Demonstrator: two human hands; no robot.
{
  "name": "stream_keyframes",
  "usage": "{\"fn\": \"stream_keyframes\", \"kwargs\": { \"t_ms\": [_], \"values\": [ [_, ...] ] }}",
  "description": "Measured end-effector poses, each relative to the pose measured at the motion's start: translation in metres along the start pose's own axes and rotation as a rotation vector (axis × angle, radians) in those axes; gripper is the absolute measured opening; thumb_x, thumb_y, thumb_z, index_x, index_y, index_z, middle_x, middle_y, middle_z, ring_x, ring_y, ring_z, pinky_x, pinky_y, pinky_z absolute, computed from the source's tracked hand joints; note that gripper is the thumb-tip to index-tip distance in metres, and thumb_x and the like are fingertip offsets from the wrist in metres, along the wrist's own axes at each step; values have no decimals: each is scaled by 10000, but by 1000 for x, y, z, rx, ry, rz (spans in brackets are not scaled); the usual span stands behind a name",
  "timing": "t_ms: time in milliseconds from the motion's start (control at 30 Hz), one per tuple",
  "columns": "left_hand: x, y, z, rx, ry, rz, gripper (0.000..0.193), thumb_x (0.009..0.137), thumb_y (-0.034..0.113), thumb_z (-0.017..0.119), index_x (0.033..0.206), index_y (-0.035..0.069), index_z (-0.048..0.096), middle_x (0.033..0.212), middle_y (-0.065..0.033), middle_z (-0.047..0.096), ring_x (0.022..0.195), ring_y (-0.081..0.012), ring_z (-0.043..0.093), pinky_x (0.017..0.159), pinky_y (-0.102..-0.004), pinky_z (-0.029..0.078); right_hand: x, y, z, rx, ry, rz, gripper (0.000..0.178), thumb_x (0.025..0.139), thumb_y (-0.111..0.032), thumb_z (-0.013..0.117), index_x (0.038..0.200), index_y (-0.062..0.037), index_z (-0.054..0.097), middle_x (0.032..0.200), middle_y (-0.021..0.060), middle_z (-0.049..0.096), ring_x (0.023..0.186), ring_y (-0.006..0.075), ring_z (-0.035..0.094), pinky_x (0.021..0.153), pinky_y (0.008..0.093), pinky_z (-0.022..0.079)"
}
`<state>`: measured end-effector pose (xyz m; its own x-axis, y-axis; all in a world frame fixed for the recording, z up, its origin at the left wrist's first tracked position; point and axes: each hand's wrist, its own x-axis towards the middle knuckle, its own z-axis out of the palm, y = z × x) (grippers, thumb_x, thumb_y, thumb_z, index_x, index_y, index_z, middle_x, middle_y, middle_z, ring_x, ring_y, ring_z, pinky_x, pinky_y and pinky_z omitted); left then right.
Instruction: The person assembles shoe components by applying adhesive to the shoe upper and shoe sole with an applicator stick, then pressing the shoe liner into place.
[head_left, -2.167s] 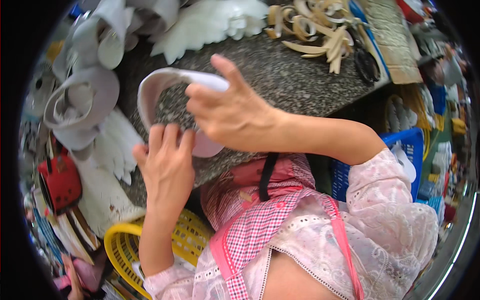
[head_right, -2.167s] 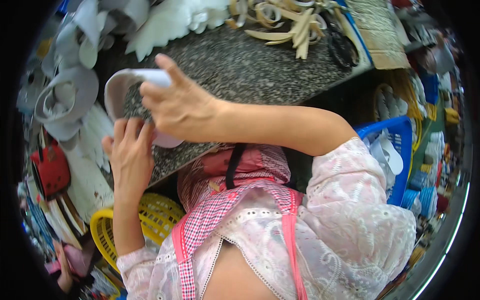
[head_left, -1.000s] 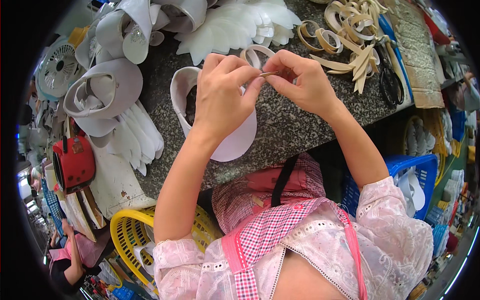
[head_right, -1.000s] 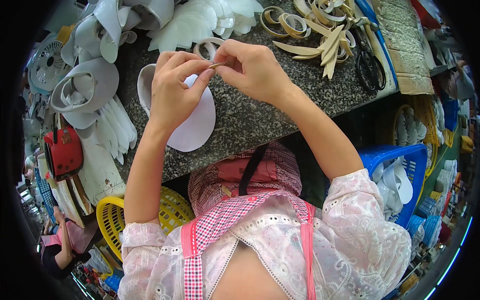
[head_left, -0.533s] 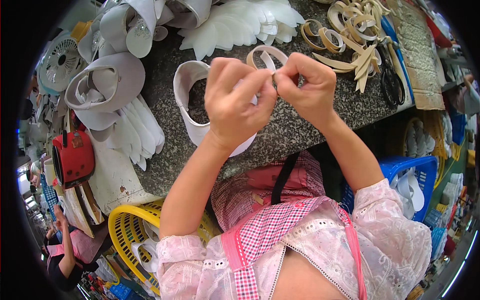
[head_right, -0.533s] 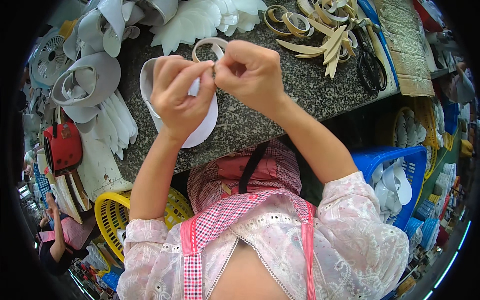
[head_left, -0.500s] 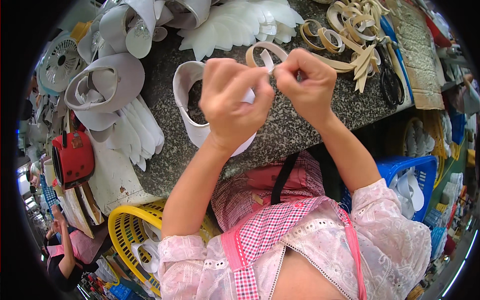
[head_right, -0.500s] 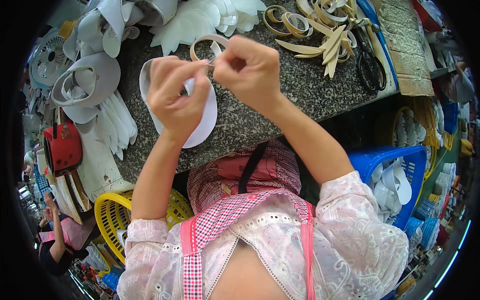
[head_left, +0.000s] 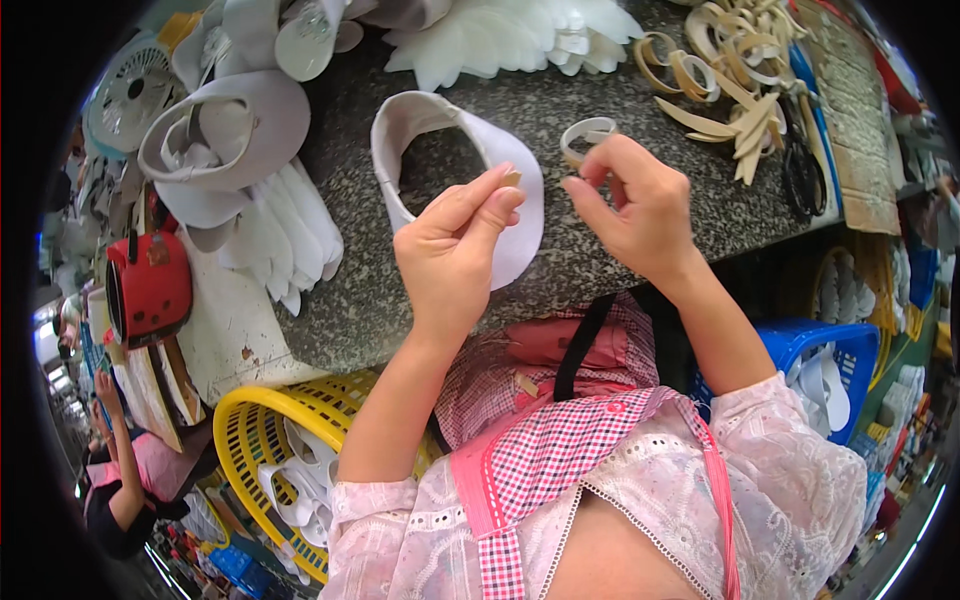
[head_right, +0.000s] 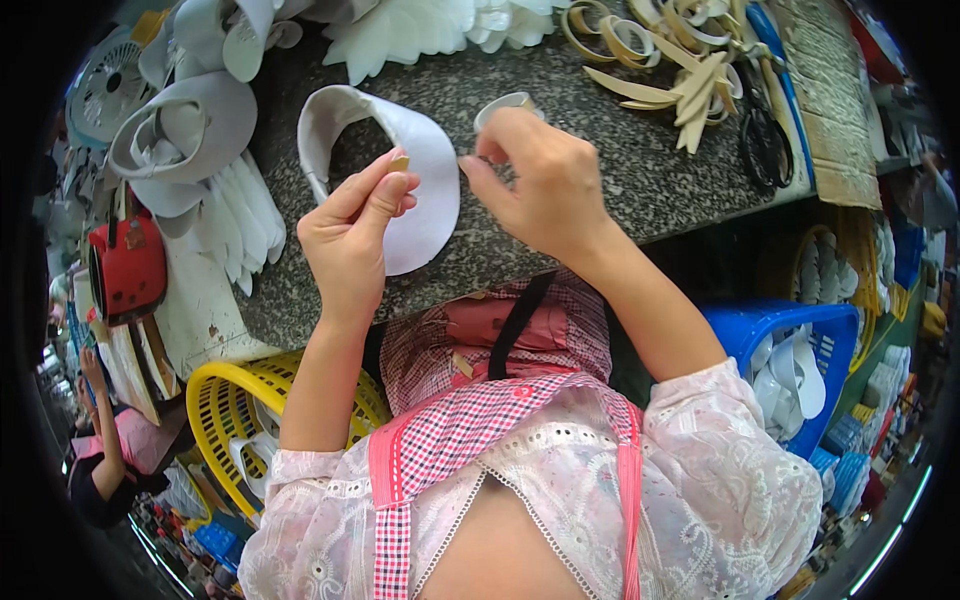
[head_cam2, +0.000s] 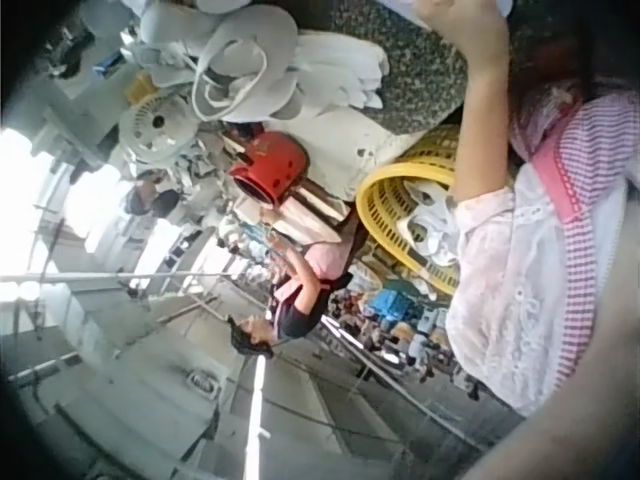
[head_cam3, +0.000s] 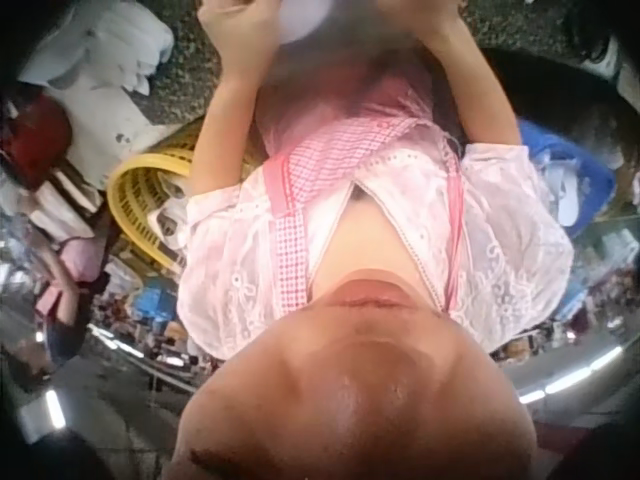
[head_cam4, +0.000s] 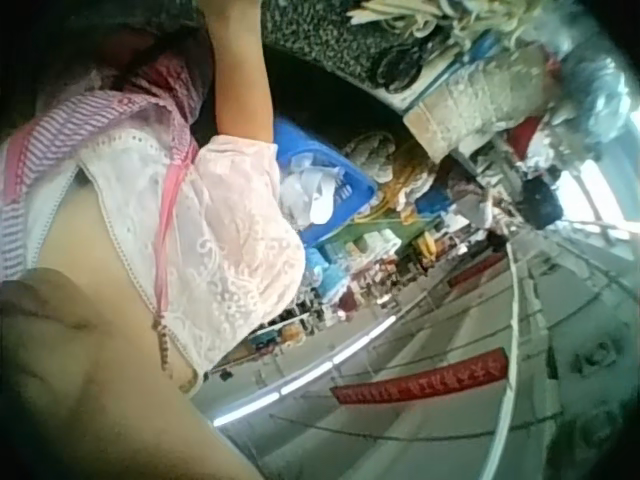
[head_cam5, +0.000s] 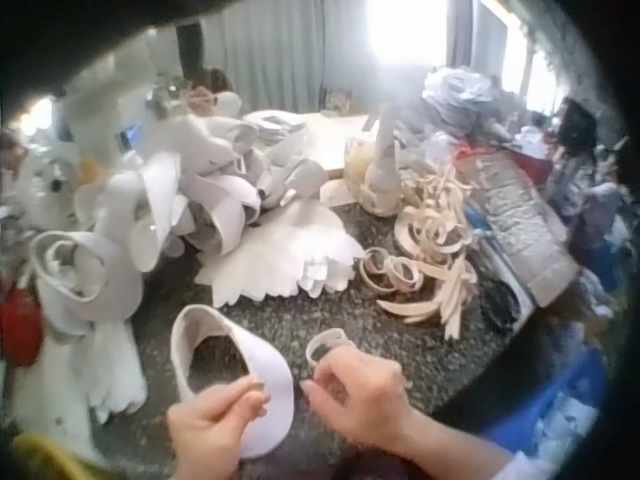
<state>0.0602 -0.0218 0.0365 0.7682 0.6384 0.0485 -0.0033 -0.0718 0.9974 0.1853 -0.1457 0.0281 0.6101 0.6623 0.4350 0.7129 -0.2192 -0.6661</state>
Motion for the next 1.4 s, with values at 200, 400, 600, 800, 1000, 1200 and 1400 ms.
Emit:
{"fn": "stream_keyframes", "kwargs": {
  "t_ms": [200, 400, 600, 800, 1000, 1200, 1400],
  "values": [
    [-1, 2, 10, 252, 39, 64, 226, 859, 10, 539, 1065, -22, 625, 940, -114, 660, 832, -146, 623, 760, -253, 475, 0, -10, 0, 481, -115, 63, 109, 729, -103, 633, 786, -18, 594, 657, 73, 559, 564, 138, 531, 526, 278, 433],
    [-13, -12, 14, 613, -6, 357, 285, 876, -12, 518, 1157, -28, 565, 1033, -138, 646, 877, -177, 626, 760, -267, 470, -10, -18, 17, 633, 22, 195, 134, 751, -101, 622, 761, 15, 555, 651, 127, 602, 598, 213, 605, 564, 303, 467],
    [-19, -8, 18, 638, 1, 467, 298, 883, -19, 504, 1177, -33, 550, 1000, -131, 645, 841, -170, 622, 734, -270, 479, -13, -22, 11, 605, 81, 152, 132, 734, -80, 624, 736, 21, 539, 646, 146, 609, 597, 248, 625, 556, 317, 475],
    [-23, -4, 14, 629, 9, 425, 266, 927, 60, 469, 1164, -38, 538, 1113, -126, 606, 965, -165, 593, 828, -269, 459, -9, -27, 14, 636, 72, 162, 100, 705, -59, 597, 728, 17, 536, 623, 137, 600, 565, 243, 609, 534, 316, 467],
    [-20, 7, 2, 433, -62, 181, 170, 901, 50, 511, 1035, -39, 566, 1035, -131, 617, 962, -218, 600, 820, -285, 459, -15, -22, 16, 597, 93, 16, 83, 654, -45, 592, 708, -6, 542, 649, 107, 592, 584, 255, 597, 525, 325, 461],
    [-11, 30, -20, 636, -404, 273, 112, 830, -18, 568, 938, -36, 591, 920, -112, 610, 817, -158, 560, 780, -269, 443, -22, -27, 13, 319, 42, -178, 76, 606, -80, 590, 664, -52, 551, 632, 85, 544, 595, 288, 576, 514, 389, 457],
    [-22, 16, -18, 599, -225, 565, 106, 774, -101, 565, 857, -36, 571, 910, -105, 590, 806, -188, 564, 701, -256, 449, -19, -38, 16, 428, 36, -114, 75, 572, -85, 592, 607, -45, 539, 604, 86, 534, 540, 283, 553, 480, 373, 435]
  ]
}}
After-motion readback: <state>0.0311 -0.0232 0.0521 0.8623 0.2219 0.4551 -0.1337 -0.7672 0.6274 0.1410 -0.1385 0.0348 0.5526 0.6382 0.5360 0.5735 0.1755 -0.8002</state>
